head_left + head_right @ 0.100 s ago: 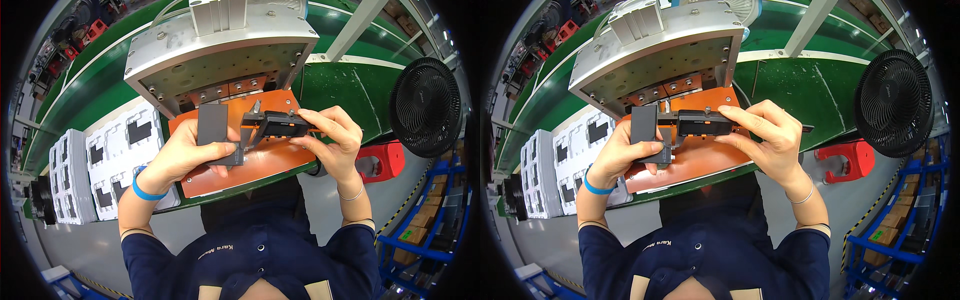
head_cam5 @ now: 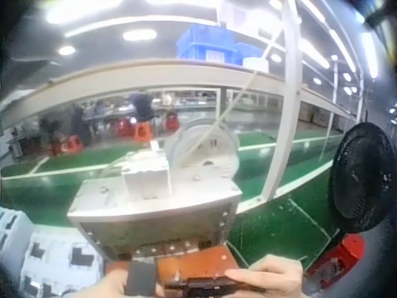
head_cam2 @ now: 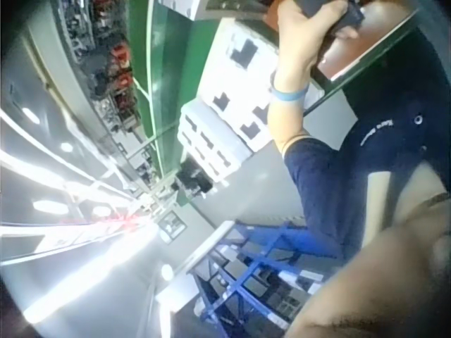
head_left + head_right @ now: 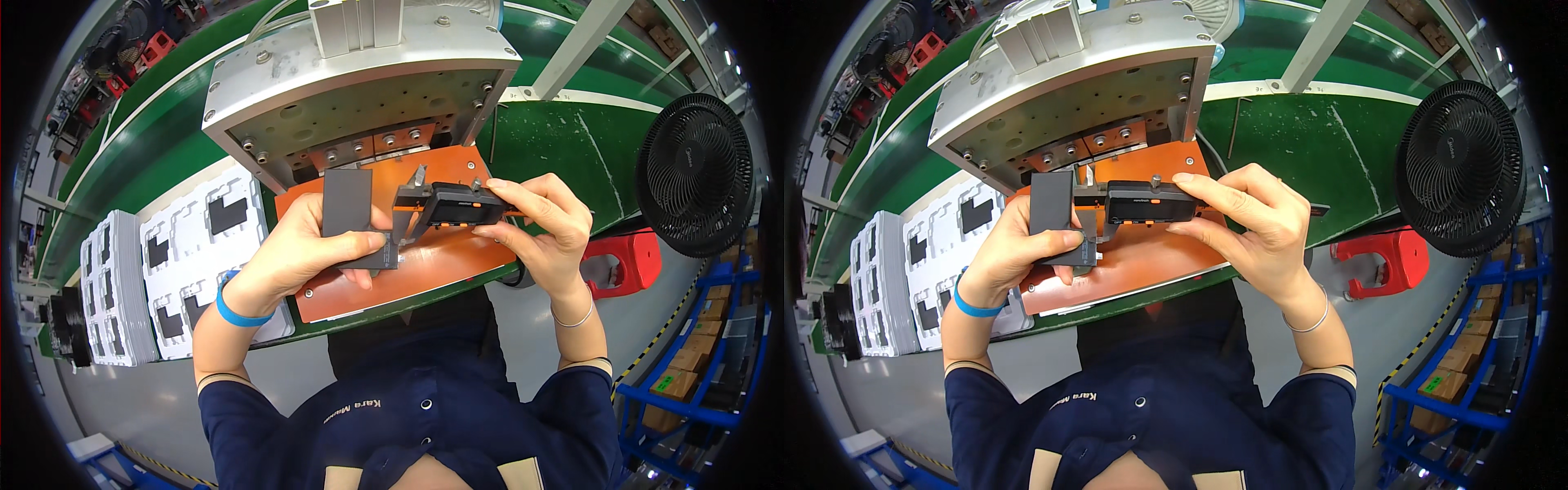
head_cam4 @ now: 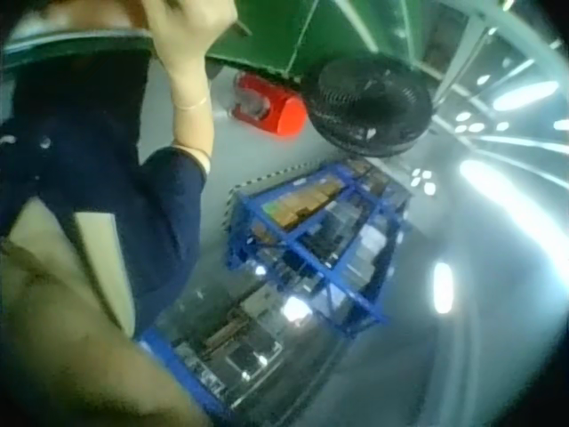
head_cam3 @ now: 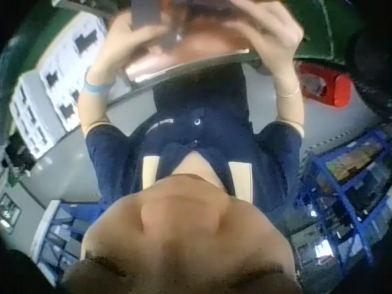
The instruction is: The person repeatedly picks up small black rectangular components from a white tray, places them into a press machine, and uses a caliper to measure the components after pressing. The person then returns the components to the tray and repeats the process.
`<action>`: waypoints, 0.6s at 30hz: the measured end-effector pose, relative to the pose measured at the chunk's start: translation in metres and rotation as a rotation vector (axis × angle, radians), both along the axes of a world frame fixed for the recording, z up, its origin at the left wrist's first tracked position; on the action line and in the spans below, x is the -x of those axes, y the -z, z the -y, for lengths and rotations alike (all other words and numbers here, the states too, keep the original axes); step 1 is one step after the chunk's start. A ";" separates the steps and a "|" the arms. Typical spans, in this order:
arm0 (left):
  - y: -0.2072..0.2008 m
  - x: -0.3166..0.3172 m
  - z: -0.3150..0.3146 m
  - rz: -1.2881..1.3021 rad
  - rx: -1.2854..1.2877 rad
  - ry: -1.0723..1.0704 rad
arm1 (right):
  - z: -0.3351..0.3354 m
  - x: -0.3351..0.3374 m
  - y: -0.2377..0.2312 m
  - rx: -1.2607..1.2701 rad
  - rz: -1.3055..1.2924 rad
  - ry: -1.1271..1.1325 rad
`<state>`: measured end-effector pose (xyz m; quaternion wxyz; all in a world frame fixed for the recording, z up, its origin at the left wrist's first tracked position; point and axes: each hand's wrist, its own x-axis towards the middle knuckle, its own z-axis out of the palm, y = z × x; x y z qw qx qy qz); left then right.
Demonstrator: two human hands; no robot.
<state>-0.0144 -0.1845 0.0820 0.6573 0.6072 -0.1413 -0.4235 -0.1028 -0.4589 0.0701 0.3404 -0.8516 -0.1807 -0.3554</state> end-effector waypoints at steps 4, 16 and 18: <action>0.001 0.000 -0.001 0.006 -0.010 -0.002 | 0.000 0.002 -0.001 0.013 -0.001 0.009; 0.001 0.001 0.000 -0.008 0.032 -0.024 | -0.003 0.007 0.000 0.004 -0.011 -0.017; 0.002 0.000 0.000 0.003 0.027 -0.018 | -0.003 0.007 0.002 -0.009 -0.023 -0.008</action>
